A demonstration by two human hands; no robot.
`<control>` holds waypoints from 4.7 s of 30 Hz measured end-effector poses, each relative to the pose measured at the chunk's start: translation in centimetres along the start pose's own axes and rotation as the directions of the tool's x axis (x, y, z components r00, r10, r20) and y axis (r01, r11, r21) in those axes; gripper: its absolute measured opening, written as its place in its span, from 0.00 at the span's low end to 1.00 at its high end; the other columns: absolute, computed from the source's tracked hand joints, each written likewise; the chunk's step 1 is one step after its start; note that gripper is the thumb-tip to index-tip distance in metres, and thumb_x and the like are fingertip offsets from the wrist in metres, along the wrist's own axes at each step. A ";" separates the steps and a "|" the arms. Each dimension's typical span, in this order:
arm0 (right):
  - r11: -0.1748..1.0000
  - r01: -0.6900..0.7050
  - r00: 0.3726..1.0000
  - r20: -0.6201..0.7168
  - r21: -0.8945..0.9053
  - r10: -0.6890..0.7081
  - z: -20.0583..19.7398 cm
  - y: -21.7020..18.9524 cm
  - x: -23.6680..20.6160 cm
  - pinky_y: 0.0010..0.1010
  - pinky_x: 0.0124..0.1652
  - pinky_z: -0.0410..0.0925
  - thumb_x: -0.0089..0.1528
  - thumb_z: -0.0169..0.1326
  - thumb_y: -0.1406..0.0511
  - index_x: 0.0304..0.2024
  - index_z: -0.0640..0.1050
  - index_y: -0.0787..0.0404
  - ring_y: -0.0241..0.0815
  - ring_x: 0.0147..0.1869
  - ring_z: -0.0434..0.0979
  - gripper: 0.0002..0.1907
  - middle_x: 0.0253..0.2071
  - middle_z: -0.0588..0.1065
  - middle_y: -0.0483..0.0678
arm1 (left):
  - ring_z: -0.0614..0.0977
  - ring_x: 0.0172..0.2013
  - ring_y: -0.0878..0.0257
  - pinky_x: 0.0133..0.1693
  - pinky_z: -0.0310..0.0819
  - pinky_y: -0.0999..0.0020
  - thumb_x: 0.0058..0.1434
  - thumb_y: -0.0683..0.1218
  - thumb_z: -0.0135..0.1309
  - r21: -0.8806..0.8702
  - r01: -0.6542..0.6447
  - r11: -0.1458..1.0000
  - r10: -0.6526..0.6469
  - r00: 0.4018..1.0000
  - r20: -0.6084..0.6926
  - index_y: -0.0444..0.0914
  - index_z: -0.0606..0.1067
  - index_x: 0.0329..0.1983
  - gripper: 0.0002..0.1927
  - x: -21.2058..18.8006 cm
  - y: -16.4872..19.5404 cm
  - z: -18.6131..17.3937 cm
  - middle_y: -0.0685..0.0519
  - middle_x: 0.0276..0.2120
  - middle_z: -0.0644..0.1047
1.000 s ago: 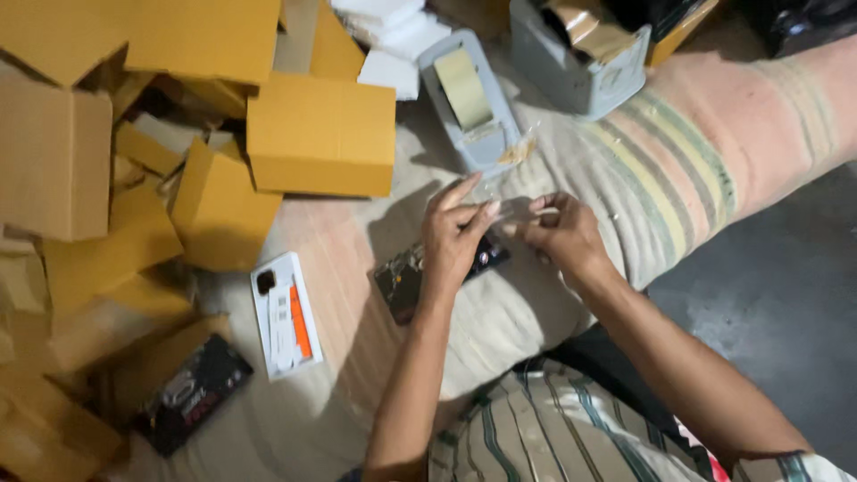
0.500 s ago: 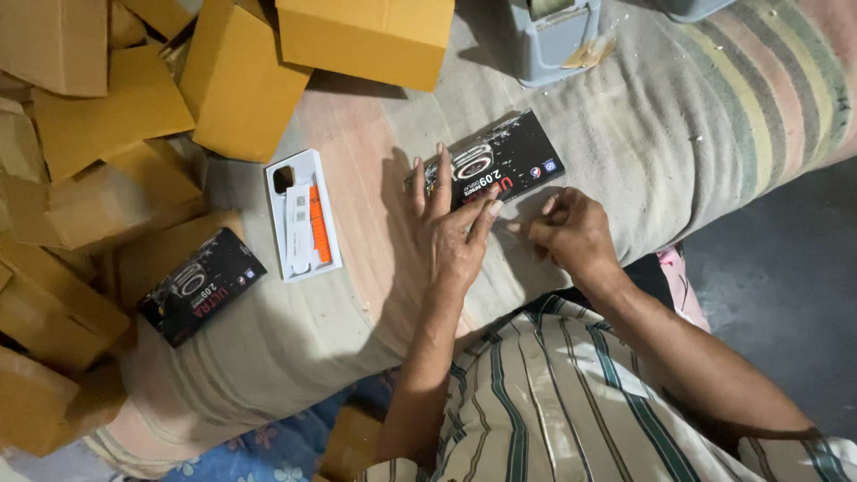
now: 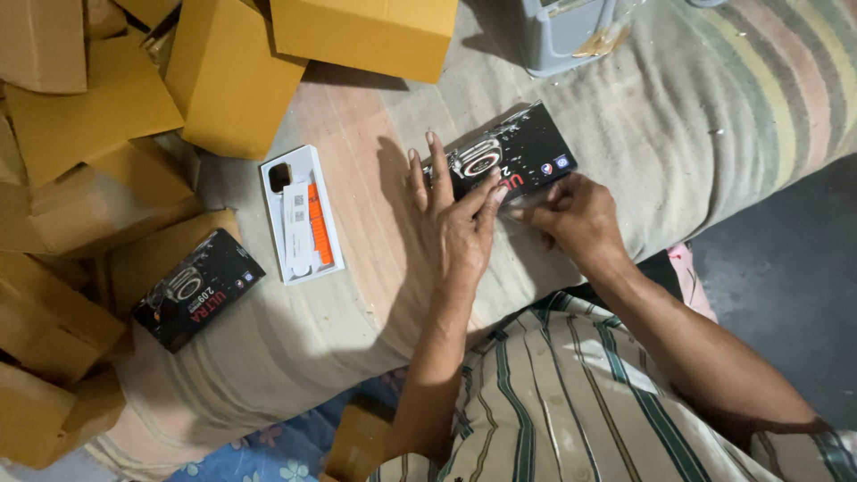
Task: The person packs smartwatch boxes: they place the watch, orange strap, charging cable and paperwork into the white inner tray, close the tray, insert it into the black retail box, and set finished boxes aside among stacks of brown shipping boxes. They handle tape dispensers on the bed while working.
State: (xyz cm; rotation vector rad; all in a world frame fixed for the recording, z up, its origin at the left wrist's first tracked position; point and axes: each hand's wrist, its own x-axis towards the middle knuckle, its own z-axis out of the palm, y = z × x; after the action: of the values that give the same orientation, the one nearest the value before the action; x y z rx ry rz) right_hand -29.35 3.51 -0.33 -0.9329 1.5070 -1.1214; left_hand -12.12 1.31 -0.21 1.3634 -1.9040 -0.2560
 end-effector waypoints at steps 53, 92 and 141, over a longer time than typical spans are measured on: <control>0.897 0.293 0.955 0.138 -0.332 -0.261 0.5 -5.0 0.1 0.30 0.36 0.75 0.52 0.71 0.68 0.40 0.67 0.65 0.40 0.38 0.84 0.25 0.34 0.81 0.52 | 0.83 0.34 0.44 0.40 0.75 0.53 0.50 0.45 0.56 -0.061 0.080 0.995 -0.004 0.643 0.766 0.34 0.71 0.62 0.33 7.2 -0.1 -8.5 0.35 0.32 0.78; -0.168 0.913 0.222 0.798 -0.372 -0.561 0.4 -8.7 6.7 0.41 0.55 0.67 0.62 0.52 0.63 0.52 0.78 0.60 0.47 0.51 0.77 0.16 0.43 0.78 0.48 | 0.81 0.30 0.38 0.32 0.74 0.45 0.63 0.52 0.60 0.058 -0.142 0.988 0.106 0.907 0.408 0.35 0.74 0.34 0.15 6.2 -2.3 -5.2 0.38 0.25 0.79; 0.055 0.721 0.616 0.601 -0.691 -0.510 3.3 -6.7 4.8 0.58 0.70 0.51 0.69 0.45 0.49 0.53 0.78 0.63 0.59 0.67 0.70 0.27 0.51 0.78 0.56 | 0.84 0.41 0.45 0.45 0.77 0.54 0.62 0.51 0.63 0.057 0.068 0.996 -0.085 0.926 0.368 0.37 0.79 0.44 0.14 -0.2 -3.5 -4.4 0.42 0.39 0.83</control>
State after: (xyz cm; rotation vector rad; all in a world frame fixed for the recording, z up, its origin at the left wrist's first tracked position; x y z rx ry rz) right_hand -26.97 -3.50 4.57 -2.6693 1.5070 -0.5405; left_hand -6.55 1.19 0.77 1.5023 -2.1743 -0.5472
